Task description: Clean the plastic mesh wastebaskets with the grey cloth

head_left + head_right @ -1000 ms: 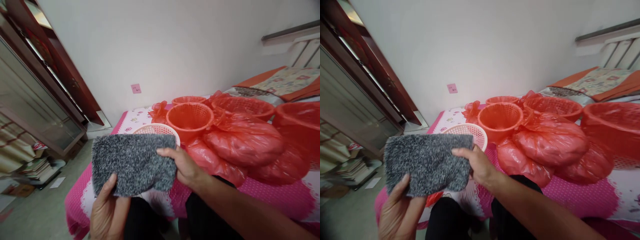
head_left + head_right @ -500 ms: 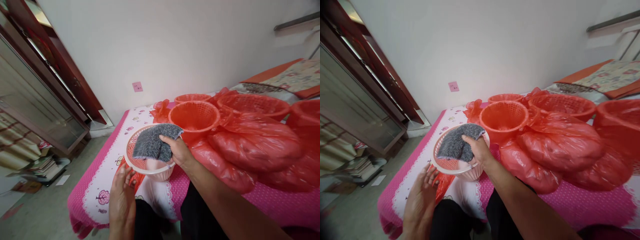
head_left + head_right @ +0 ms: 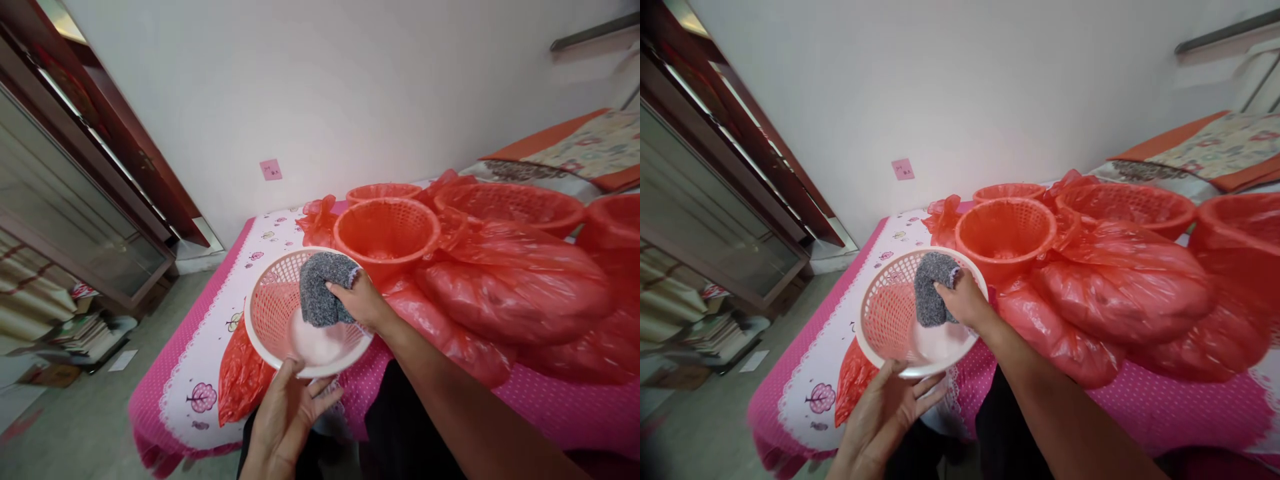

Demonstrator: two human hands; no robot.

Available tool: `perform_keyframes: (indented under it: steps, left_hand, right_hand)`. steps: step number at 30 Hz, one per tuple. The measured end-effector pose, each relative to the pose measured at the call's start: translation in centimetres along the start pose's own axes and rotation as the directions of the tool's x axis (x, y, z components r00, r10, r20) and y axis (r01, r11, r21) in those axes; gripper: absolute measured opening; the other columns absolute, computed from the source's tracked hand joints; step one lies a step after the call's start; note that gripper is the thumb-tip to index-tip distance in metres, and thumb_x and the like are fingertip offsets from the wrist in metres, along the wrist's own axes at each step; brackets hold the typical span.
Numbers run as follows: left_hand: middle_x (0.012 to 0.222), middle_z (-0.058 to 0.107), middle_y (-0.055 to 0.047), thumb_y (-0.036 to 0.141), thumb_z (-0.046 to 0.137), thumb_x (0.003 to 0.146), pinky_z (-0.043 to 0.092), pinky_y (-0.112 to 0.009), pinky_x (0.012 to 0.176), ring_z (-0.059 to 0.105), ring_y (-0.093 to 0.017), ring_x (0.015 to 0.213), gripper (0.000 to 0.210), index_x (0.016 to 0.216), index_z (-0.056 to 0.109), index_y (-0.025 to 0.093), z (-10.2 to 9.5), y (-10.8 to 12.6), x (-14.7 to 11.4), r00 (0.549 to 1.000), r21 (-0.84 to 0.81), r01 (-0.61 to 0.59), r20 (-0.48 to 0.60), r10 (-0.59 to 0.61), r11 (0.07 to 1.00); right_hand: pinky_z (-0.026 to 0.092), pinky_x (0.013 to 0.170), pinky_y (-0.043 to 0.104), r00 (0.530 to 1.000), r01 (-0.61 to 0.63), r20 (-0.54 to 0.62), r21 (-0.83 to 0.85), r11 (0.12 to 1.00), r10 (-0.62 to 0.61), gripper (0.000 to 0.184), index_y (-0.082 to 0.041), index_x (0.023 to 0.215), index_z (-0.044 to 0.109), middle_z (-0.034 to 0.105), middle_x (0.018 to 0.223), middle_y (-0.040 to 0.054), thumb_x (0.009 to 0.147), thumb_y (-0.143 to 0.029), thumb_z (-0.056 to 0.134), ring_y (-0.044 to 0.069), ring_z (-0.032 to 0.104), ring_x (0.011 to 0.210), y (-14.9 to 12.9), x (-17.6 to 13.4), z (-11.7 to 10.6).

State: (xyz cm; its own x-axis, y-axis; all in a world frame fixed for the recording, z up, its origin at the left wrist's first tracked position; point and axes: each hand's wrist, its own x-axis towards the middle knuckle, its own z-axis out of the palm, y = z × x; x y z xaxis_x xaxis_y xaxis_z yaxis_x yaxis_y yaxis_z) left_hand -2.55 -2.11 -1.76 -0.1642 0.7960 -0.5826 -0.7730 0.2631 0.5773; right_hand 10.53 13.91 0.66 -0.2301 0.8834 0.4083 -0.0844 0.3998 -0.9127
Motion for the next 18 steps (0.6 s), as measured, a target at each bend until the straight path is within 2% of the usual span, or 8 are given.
perform_keyframes:
  steps: [3, 6, 9, 11, 15, 18]
  left_hand:
    - [0.103, 0.076, -0.012, 0.004, 0.065, 0.073, 0.058, -0.056, 0.092, 0.075, -0.033, 0.097, 0.022, 0.090, 0.058, 0.016, 0.0, -1.9, -1.0, 0.998, -0.039, 0.056, 0.041, -0.054, 0.998]
    - [0.102, 0.078, -0.011, 0.000, 0.063, 0.072, 0.058, -0.053, 0.096, 0.075, -0.032, 0.102, 0.034, 0.103, 0.061, 0.015, -0.1, -4.0, -1.3, 0.994, -0.054, 0.107, 0.042, -0.104, 0.993]
    - [0.107, 0.077, -0.013, 0.004, 0.066, 0.075, 0.059, -0.052, 0.095, 0.073, -0.034, 0.107, 0.041, 0.115, 0.061, 0.015, -0.2, -5.5, -1.0, 0.999, -0.020, 0.037, 0.041, -0.036, 0.999]
    - [0.109, 0.077, -0.013, 0.005, 0.067, 0.074, 0.060, -0.050, 0.094, 0.072, -0.033, 0.109, 0.046, 0.118, 0.061, 0.014, -0.2, -6.1, -0.6, 0.999, 0.019, -0.036, 0.031, 0.035, 0.999]
    - [0.103, 0.076, -0.011, 0.004, 0.068, 0.069, 0.061, -0.049, 0.091, 0.072, -0.033, 0.107, 0.045, 0.113, 0.062, 0.014, -0.7, -6.6, 0.4, 0.986, 0.068, -0.156, -0.047, 0.159, 0.985]
    - [0.100, 0.076, -0.011, 0.003, 0.068, 0.067, 0.061, -0.049, 0.090, 0.072, -0.033, 0.107, 0.042, 0.107, 0.063, 0.014, -1.3, -6.7, 1.1, 0.988, 0.073, -0.141, -0.046, 0.144, 0.987]
  right_hand:
    - [0.053, 0.095, 0.039, 0.999, -0.011, 0.044, -0.079, 0.997, 0.014, 0.022, -0.017, 0.096, 0.072, 0.077, 0.096, 0.0073, 0.078, -0.015, 0.060, 0.023, 0.070, 0.098, 0.1, 0.0, -0.1]
    - [0.054, 0.083, 0.034, 0.988, -0.007, 0.147, -0.199, 0.980, 0.037, 0.015, -0.016, 0.085, 0.070, 0.075, 0.083, 0.0052, 0.078, -0.013, 0.058, 0.022, 0.070, 0.085, 0.3, -0.2, -0.3]
    - [0.050, 0.072, 0.027, 0.958, 0.050, 0.284, -0.279, 0.959, 0.033, 0.014, -0.017, 0.081, 0.069, 0.072, 0.076, 0.0021, 0.077, -0.011, 0.056, 0.019, 0.067, 0.075, 0.4, -0.4, -0.6]
    - [0.047, 0.070, 0.025, 0.942, 0.086, 0.334, -0.340, 0.937, 0.035, 0.016, -0.017, 0.081, 0.068, 0.072, 0.077, 0.0015, 0.076, -0.009, 0.055, 0.018, 0.066, 0.075, 0.5, -0.5, -0.6]
    - [0.043, 0.068, 0.024, 0.943, 0.123, 0.330, -0.473, 0.872, 0.046, 0.021, -0.018, 0.086, 0.069, 0.075, 0.084, 0.0042, 0.075, -0.007, 0.055, 0.019, 0.069, 0.079, 0.9, -0.3, -0.5]
    - [0.040, 0.066, 0.024, 0.950, 0.116, 0.305, -0.557, 0.822, 0.072, 0.019, -0.018, 0.089, 0.069, 0.076, 0.087, 0.0070, 0.077, -0.009, 0.057, 0.021, 0.069, 0.081, 1.6, 0.4, -0.1]
